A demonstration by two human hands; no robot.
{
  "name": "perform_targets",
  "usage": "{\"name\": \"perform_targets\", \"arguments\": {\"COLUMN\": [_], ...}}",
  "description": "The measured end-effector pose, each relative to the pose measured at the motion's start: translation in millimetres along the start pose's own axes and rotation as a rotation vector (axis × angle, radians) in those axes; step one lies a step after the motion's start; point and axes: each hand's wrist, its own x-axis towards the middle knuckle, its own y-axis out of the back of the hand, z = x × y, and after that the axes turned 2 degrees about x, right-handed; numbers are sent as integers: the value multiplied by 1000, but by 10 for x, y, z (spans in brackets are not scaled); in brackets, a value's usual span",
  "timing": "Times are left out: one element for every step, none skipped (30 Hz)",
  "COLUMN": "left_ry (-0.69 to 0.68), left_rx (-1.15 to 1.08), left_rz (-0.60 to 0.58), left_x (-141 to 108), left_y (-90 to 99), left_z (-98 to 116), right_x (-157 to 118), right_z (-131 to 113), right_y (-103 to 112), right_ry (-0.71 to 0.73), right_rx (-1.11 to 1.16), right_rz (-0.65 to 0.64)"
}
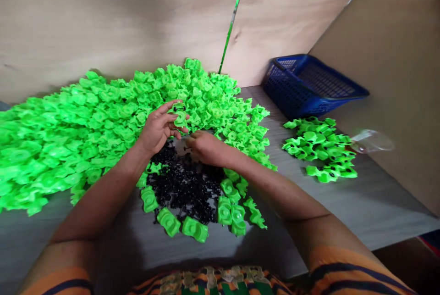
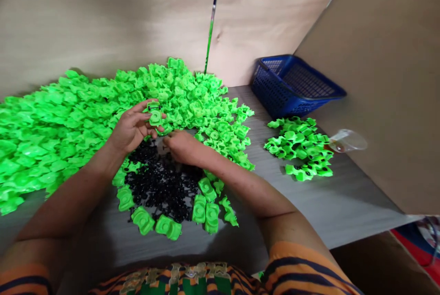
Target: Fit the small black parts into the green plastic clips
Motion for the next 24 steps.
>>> {"name": "perform_targets", "arguments": {"left_ry": [6,12,16,18,17,13,8,3,-2,-8,-15,-24,-33,-43,-52,-60,-67,-73,-76,-75,-70,-62,-52,-42], "left_rx": [-15,-29,-42,-55,-68,-84,-101,-117,-129,-133,-129,-117,-102,-84,-66,-49,-35,-25,-20,-21,-28,-38,-47,-54], "left_rz": [-15,-28,-39,-48,-56,-61,-66,-74,-84,-95,-107,-118,-129,-135,-136,-133,-128,-119,-109,-99,-93,-88,-84,-80], "left_x": [4,8,10,11,11,8,4,-1,-7,-13,-20,-26,-32,-38,-44,-50,-56,-63,-69,-76,-82,-88,-94,-99], "left_y": [8,12,12,7,-1,-11,-23,-34,-44,-52,-59,-65,-71,-77,-83,-90,-97,-106,-115,-125,-135,-145,-155,-165], "left_z": [0,-3,-10,-20,-33,-46,-60,-74,-86,-97,-106,-114,-120,-124,-127,-127,-126,-122,-117,-110,-102,-93,-85,-78], "right_x": [-31,-59,-83,-99,-106,-105,-97,-85,-70,-56,-44,-36,-31,-30,-32,-36,-40,-44,-47,-49,-50,-49,-48,-45], "right_z": [28,53,73,88,98,104,105,103,98,93,87,81,76,72,69,67,66,66,67,68,69,70,71,73], "right_y": [56,110,158,195,218,228,225,212,193,172,151,132,118,107,100,95,91,87,84,79,74,67,61,54], "right_ry": [6,14,19,19,14,6,-4,-13,-22,-32,-44,-54,-59,-58,-52,-41,-32,-28,-30,-33,-36,-34,-27,-17], "right_rx": [78,159,233,295,344,385,419,448,469,480,482,475,462,446,431,417,403,389,374,359,346,335,326,318], "right_rz": [84,177,270,356,428,486,534,573,607,635,659,683,703,720,733,740,741,735,727,721,719,720,727,735]}}
